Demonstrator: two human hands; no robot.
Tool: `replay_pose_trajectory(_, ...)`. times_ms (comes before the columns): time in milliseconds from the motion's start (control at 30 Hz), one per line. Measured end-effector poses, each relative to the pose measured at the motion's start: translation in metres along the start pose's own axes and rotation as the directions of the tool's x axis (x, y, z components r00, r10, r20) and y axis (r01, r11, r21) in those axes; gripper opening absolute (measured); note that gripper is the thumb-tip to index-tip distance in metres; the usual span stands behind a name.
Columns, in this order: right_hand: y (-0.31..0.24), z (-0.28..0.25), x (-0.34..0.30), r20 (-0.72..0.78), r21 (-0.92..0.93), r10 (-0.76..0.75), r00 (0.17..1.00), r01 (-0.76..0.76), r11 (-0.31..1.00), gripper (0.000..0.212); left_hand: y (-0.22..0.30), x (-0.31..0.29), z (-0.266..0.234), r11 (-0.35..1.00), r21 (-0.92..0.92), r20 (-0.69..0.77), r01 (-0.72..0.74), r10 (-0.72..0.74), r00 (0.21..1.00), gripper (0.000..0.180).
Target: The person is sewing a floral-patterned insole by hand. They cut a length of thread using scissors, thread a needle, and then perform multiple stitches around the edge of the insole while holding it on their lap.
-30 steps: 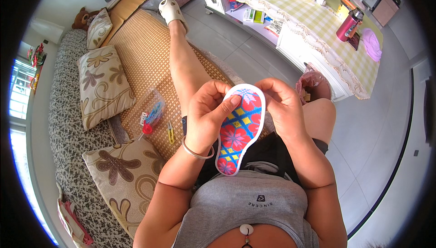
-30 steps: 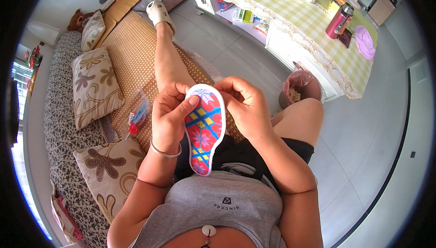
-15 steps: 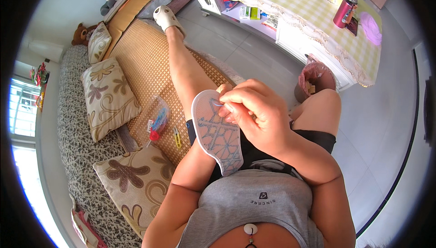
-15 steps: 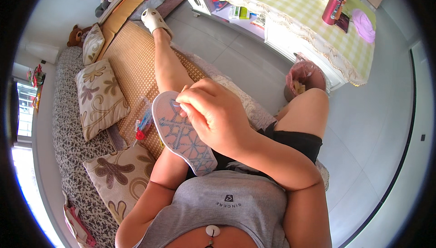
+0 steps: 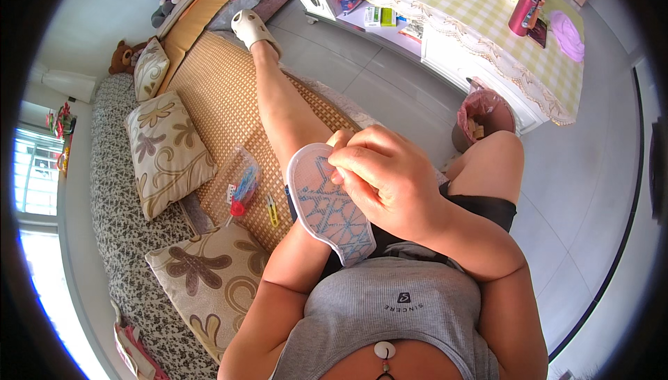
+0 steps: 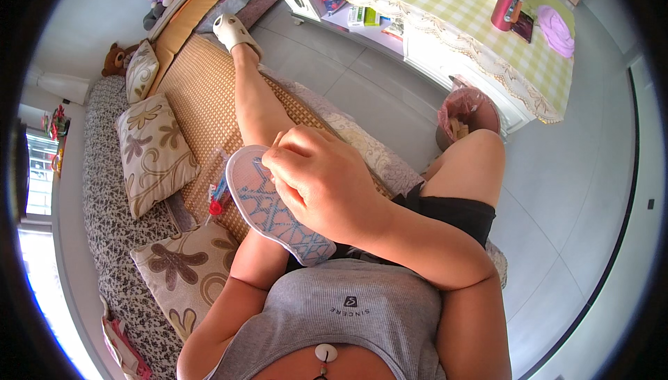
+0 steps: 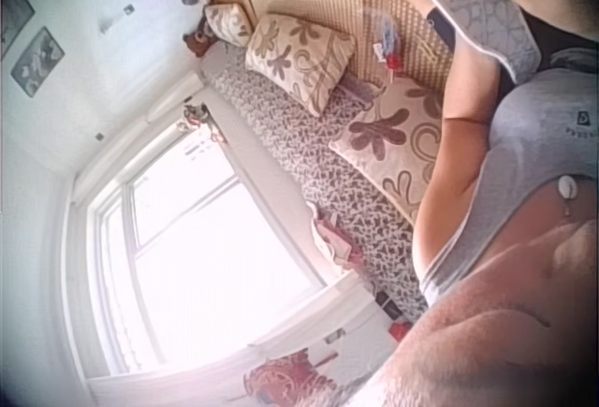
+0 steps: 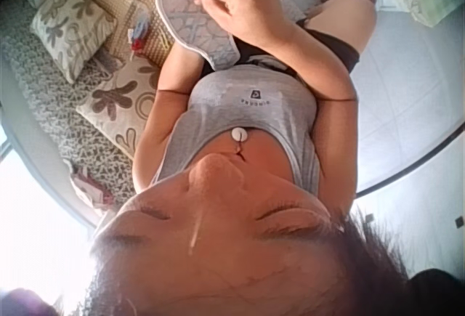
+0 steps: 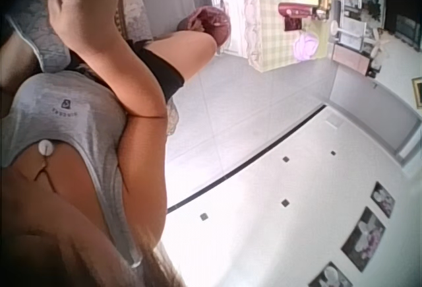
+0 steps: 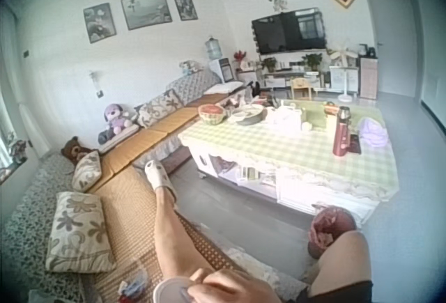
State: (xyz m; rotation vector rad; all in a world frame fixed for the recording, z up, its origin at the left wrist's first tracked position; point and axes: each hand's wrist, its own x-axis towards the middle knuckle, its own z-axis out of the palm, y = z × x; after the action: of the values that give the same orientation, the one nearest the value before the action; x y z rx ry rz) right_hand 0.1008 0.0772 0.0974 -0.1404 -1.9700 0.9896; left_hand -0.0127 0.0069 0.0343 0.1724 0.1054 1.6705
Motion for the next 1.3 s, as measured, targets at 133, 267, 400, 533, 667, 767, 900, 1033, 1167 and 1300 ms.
replay_pose_trajectory(133, -0.002, -0.001, 0.0, 0.003, -0.029, -0.005, 1.0, 0.005, 1.0, 0.021, 0.001, -0.001, 0.0, 1.0, 0.016, -0.002, 0.0, 0.0, 1.0, 0.022)
replay_pose_trajectory(267, -0.003, -0.002, 0.0, 0.003, -0.033, -0.008, 1.0, 0.008, 0.999, 0.022, 0.001, -0.001, 0.001, 1.0, 0.024, 0.0, 0.002, -0.002, 1.0, 0.021)
replay_pose_trajectory(400, -0.002, -0.001, 0.0, -0.005, -0.029, -0.011, 1.0, 0.011, 1.0, 0.022, 0.001, -0.002, 0.002, 0.999, 0.036, 0.007, 0.001, -0.001, 1.0, 0.021)
replay_pose_trajectory(533, -0.002, -0.002, -0.001, 0.004, -0.027, 0.005, 1.0, -0.005, 1.0, 0.021, 0.001, -0.001, 0.002, 0.999, 0.041, 0.015, 0.002, -0.002, 1.0, 0.02)
replay_pose_trajectory(667, -0.001, -0.001, -0.002, -0.024, -0.024, 0.009, 1.0, -0.009, 1.0, 0.021, 0.001, 0.001, 0.002, 0.998, 0.058, 0.02, -0.002, 0.001, 1.0, 0.02)
replay_pose_trajectory(767, 0.0, -0.001, -0.003, -0.034, -0.035, 0.007, 0.999, -0.009, 0.999, 0.02, 0.001, 0.002, 0.001, 0.997, 0.073, 0.024, -0.012, 0.011, 1.0, 0.019)
replay_pose_trajectory(900, 0.002, -0.004, -0.002, -0.031, -0.061, -0.002, 1.0, 0.0, 0.998, 0.017, 0.005, -0.003, 0.006, 0.983, 0.171, 0.025, -0.064, 0.061, 0.998, 0.019)
replay_pose_trajectory(1033, 0.006, -0.007, -0.002, -0.039, 0.087, 0.119, 0.992, -0.115, 0.989, 0.011, 0.013, -0.008, 0.024, 0.88, 0.462, 0.004, -0.115, 0.128, 0.992, 0.017)
replay_pose_trajectory(1167, 0.026, -0.012, -0.014, 0.069, 0.343, 0.334, 0.94, -0.337, 0.877, 0.011, 0.02, -0.015, 0.032, 0.706, 0.706, -0.143, -0.047, 0.208, 0.968, 0.005)
replay_pose_trajectory(1300, 0.044, -0.012, -0.026, 0.217, 0.579, 0.462, 0.86, -0.494, 0.648, 0.007, 0.011, -0.018, 0.046, 0.526, 0.85, -0.194, 0.004, 0.307, 0.932, 0.006)
